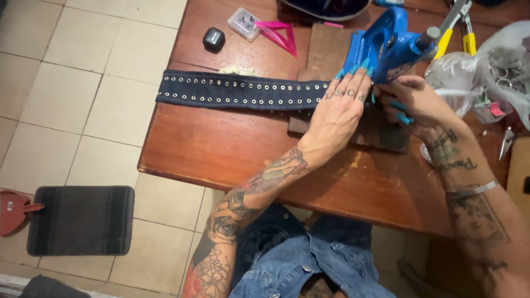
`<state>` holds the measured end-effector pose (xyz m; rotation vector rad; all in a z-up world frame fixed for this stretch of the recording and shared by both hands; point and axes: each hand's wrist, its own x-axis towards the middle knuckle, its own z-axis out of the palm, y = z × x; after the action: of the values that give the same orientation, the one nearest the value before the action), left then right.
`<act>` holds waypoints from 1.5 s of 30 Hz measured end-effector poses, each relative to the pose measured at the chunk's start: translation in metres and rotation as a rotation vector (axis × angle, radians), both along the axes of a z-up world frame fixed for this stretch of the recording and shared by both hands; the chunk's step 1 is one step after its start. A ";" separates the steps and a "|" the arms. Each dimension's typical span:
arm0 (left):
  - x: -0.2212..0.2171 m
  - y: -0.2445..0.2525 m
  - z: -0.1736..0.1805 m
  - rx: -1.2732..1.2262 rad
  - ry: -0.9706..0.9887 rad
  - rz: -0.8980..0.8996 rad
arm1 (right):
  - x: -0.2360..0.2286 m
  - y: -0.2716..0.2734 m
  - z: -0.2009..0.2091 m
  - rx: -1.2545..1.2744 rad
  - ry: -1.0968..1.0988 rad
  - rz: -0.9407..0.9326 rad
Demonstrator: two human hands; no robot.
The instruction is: Attaching metal grommets to a leather belt using a hand press and manual adjustment tools
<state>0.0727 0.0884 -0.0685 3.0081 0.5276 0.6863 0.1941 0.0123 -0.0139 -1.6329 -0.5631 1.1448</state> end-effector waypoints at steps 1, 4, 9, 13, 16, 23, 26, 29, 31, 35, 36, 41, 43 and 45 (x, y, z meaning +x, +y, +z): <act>0.000 0.001 0.000 0.007 0.012 0.005 | 0.002 0.001 -0.002 -0.002 0.009 -0.020; -0.001 -0.001 0.001 0.019 0.038 0.005 | 0.003 -0.001 -0.007 -0.033 0.013 -0.039; -0.003 -0.001 0.002 0.022 -0.012 0.025 | 0.004 -0.002 -0.016 0.045 0.124 -0.057; 0.001 -0.003 0.002 0.054 -0.009 0.048 | 0.011 -0.004 -0.018 0.038 0.099 0.014; 0.005 -0.007 -0.003 0.066 -0.045 0.080 | 0.007 -0.003 -0.013 0.049 0.119 0.025; 0.003 -0.003 -0.004 0.060 -0.021 0.056 | 0.002 -0.002 -0.012 0.096 0.154 -0.065; 0.002 -0.004 -0.005 0.072 0.032 0.055 | 0.004 -0.001 -0.014 0.084 0.137 -0.057; 0.003 -0.002 -0.005 0.052 -0.011 0.050 | 0.007 -0.001 -0.016 0.109 0.134 -0.065; 0.001 -0.002 -0.005 0.026 -0.016 0.049 | 0.006 0.000 -0.015 0.062 0.070 -0.035; 0.000 0.000 -0.002 0.017 -0.029 0.054 | 0.013 -0.004 -0.030 0.145 0.076 -0.039; -0.001 -0.003 0.000 0.034 -0.042 0.066 | 0.004 -0.004 -0.020 0.085 0.010 -0.057; 0.007 -0.009 -0.003 0.089 -0.048 0.113 | -0.006 -0.002 -0.006 0.022 -0.017 -0.111; 0.008 -0.010 -0.006 0.112 -0.072 0.141 | -0.009 -0.003 -0.002 0.069 -0.001 -0.045; 0.012 -0.011 -0.011 0.120 -0.096 0.154 | -0.007 -0.002 -0.004 0.062 -0.011 -0.028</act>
<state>0.0844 0.0776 -0.0794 3.0480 0.7446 0.8970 0.1873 0.0101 -0.0176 -1.5899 -0.5752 1.0883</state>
